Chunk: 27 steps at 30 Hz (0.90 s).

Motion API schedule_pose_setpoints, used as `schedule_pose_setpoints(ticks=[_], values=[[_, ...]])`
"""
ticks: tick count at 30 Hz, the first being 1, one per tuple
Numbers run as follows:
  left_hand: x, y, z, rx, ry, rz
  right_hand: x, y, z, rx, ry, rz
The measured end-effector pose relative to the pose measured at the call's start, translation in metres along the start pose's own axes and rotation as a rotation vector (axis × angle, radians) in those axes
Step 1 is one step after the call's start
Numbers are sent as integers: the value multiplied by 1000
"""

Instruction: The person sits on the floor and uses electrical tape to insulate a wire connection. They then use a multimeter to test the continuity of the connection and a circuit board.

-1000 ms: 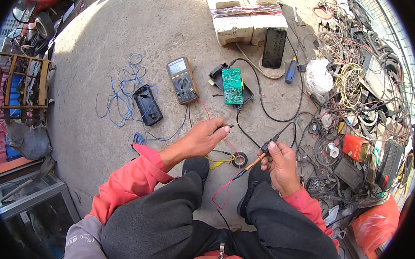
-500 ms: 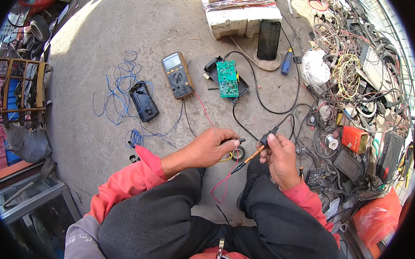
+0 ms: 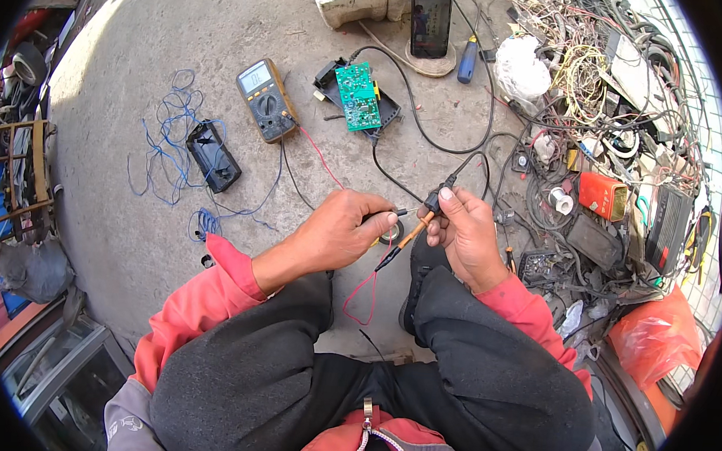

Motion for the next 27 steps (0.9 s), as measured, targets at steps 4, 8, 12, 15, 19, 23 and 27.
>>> schedule_pose_setpoints(ticks=[4, 8, 12, 15, 19, 23, 27], values=[[-15, 11, 4, 113, -197, 40, -1, -1, 0, 4, -12, -11], [-37, 60, 23, -41, -300, 21, -2, -2, 1, 6, -19, -18], [-61, 100, 47, -95, -385, 26, 1, 0, 0, 11, -14, -14], [-67, 121, 66, -116, -409, -14, 1, -1, 1, 11, -14, -20], [-65, 132, 88, -185, -371, 52, -1, -3, 2, 15, -25, -30], [-71, 130, 98, -108, -453, 104, 2, -1, 2, 18, -20, -28], [-70, 129, 105, -105, -455, 130, 0, -2, 3, 13, -25, -29]])
Point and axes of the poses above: each hand's wrist, its own z-axis towards the middle knuckle, its own x-axis out of the palm, y = z × x, the point moved 10 cm from there along z, towards the middle knuckle, and after that the axes turned 2 degrees about -z, right-handed, at the moved point
